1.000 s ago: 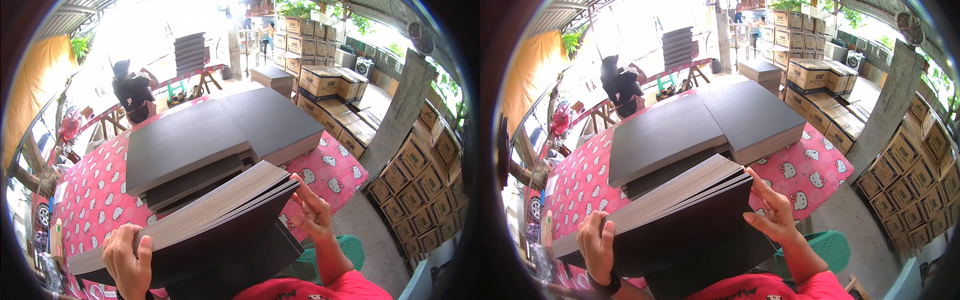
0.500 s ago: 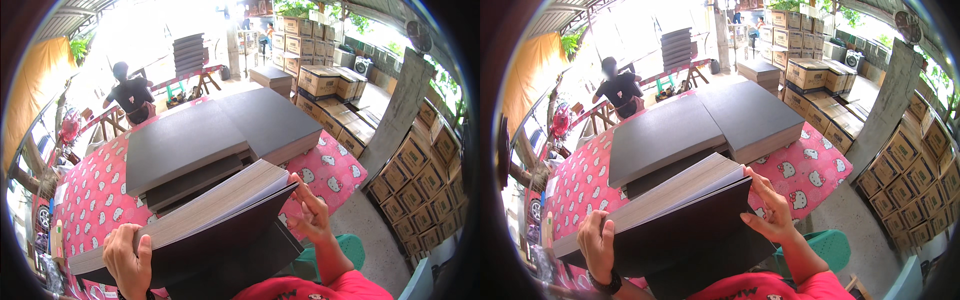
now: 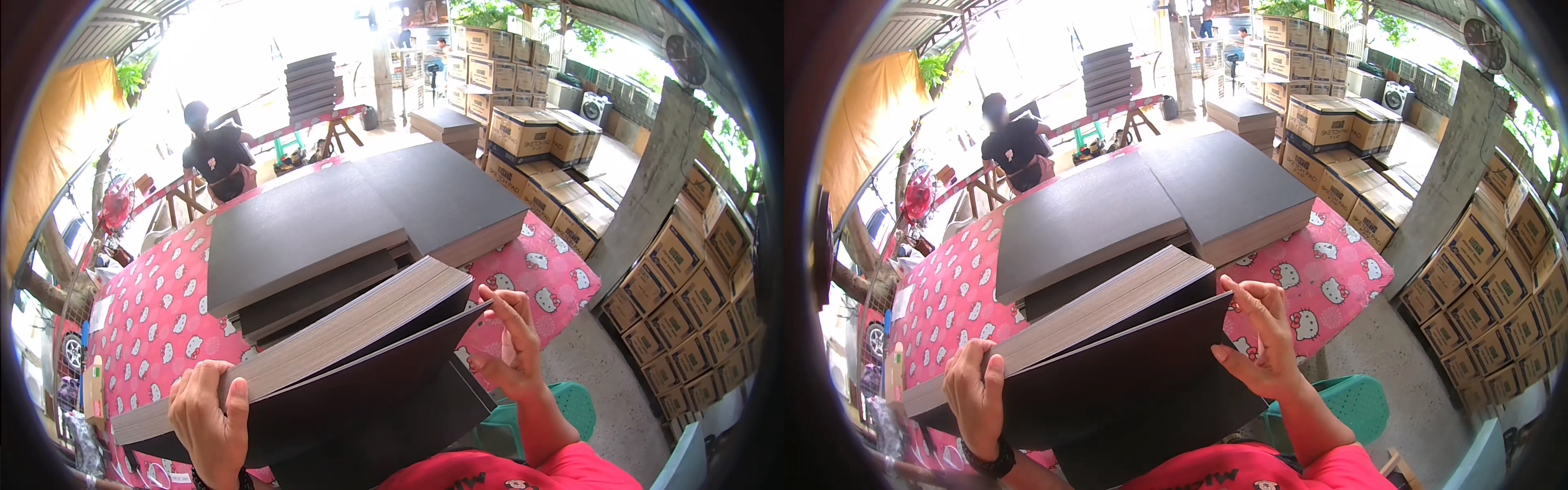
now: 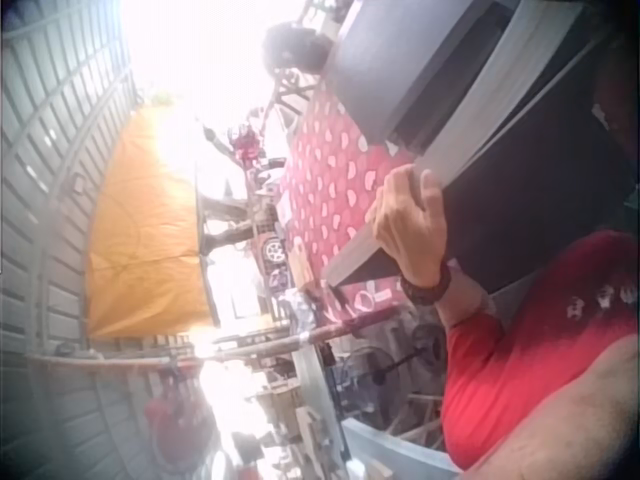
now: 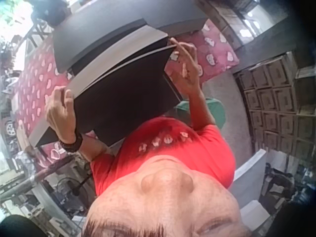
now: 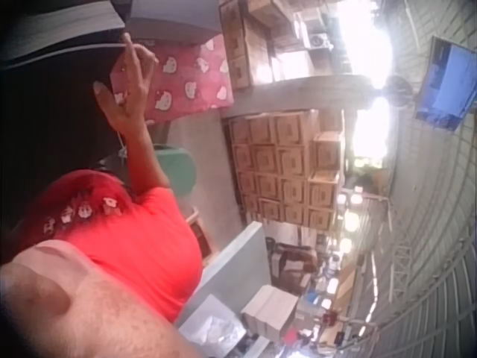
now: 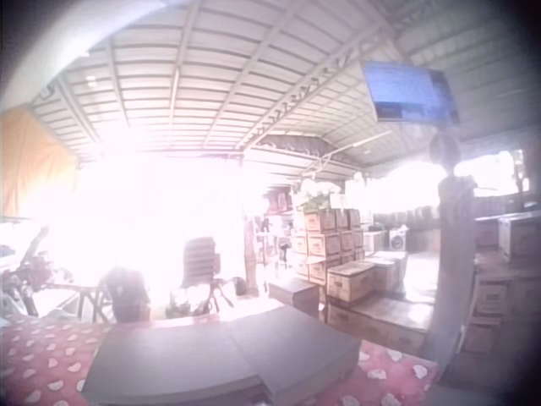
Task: The person organizes and stacks large dark boards on a table covered with a pink patterned cloth, lifting them from one stack and placing them onto others.
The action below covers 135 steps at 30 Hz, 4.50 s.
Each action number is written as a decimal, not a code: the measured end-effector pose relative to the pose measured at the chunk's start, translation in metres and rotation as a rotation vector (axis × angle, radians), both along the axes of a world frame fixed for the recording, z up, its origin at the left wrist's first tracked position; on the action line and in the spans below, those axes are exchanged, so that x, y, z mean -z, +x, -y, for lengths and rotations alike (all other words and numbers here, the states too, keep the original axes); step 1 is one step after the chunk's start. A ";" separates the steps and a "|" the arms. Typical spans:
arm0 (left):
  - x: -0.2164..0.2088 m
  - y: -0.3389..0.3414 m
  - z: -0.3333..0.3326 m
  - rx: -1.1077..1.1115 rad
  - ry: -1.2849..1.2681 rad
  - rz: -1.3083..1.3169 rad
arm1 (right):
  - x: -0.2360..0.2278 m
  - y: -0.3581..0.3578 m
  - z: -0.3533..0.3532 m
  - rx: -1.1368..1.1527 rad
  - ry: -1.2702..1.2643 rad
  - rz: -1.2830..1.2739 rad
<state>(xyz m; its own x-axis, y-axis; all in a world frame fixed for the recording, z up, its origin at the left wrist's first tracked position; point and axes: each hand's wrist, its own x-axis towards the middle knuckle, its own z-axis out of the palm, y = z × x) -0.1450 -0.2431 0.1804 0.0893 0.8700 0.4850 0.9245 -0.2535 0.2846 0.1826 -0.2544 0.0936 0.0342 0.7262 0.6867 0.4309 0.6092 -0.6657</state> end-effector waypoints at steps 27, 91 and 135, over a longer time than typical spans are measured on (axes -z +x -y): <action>0.001 -0.001 -0.001 0.016 -0.004 0.008 | -0.012 0.000 -0.010 -0.221 -0.144 -0.378; 0.002 -0.001 0.003 -0.008 0.010 0.013 | -0.020 -0.007 -0.005 -0.391 -0.229 -0.592; 0.006 -0.003 -0.002 -0.023 0.059 0.017 | -0.014 -0.011 -0.001 -0.247 -0.121 -0.531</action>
